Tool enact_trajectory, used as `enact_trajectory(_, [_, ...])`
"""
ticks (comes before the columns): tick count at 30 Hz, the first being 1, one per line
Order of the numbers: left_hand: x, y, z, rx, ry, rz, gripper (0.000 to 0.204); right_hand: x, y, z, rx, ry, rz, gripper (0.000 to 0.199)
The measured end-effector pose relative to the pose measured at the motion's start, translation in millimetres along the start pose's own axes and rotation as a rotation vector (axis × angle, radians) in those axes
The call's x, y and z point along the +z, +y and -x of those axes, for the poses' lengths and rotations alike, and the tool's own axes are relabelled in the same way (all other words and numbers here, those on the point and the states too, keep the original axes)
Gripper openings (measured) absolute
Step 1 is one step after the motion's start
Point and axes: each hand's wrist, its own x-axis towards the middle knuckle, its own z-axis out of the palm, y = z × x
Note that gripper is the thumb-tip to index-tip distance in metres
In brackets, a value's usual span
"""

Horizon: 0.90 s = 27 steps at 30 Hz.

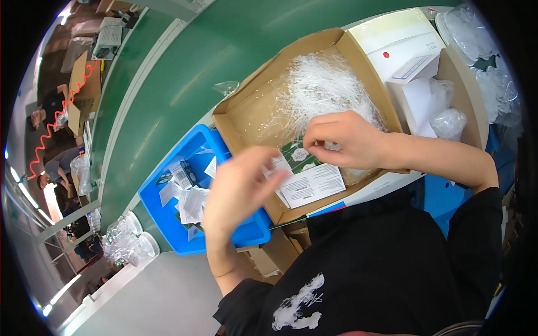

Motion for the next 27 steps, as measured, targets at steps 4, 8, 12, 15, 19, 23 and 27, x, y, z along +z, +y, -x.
enact_trajectory(4, [44,6,-4,0.229,-0.146,-0.260,0.036,0,-2,-4,-0.122,0.191,0.375,0.025])
enact_trajectory(8, [64,-4,-9,0.283,-0.202,-0.330,0.039,5,2,-3,-0.058,0.303,0.661,0.037])
enact_trajectory(12, [69,-7,-13,0.303,-0.218,-0.342,0.041,4,8,0,-0.039,0.242,0.710,0.029])
enact_trajectory(15, [67,-10,-15,0.285,-0.250,-0.299,0.040,1,9,1,-0.087,0.167,0.654,0.020])
enact_trajectory(19, [63,-10,-16,0.231,-0.281,-0.190,0.041,1,11,1,-0.078,0.127,0.544,0.017])
enact_trajectory(23, [58,-9,-18,0.174,-0.334,-0.068,0.039,3,8,-1,-0.055,0.266,0.626,0.025])
enact_trajectory(27, [54,-10,-18,0.168,-0.303,-0.098,0.031,2,10,0,-0.014,0.242,0.639,0.030])
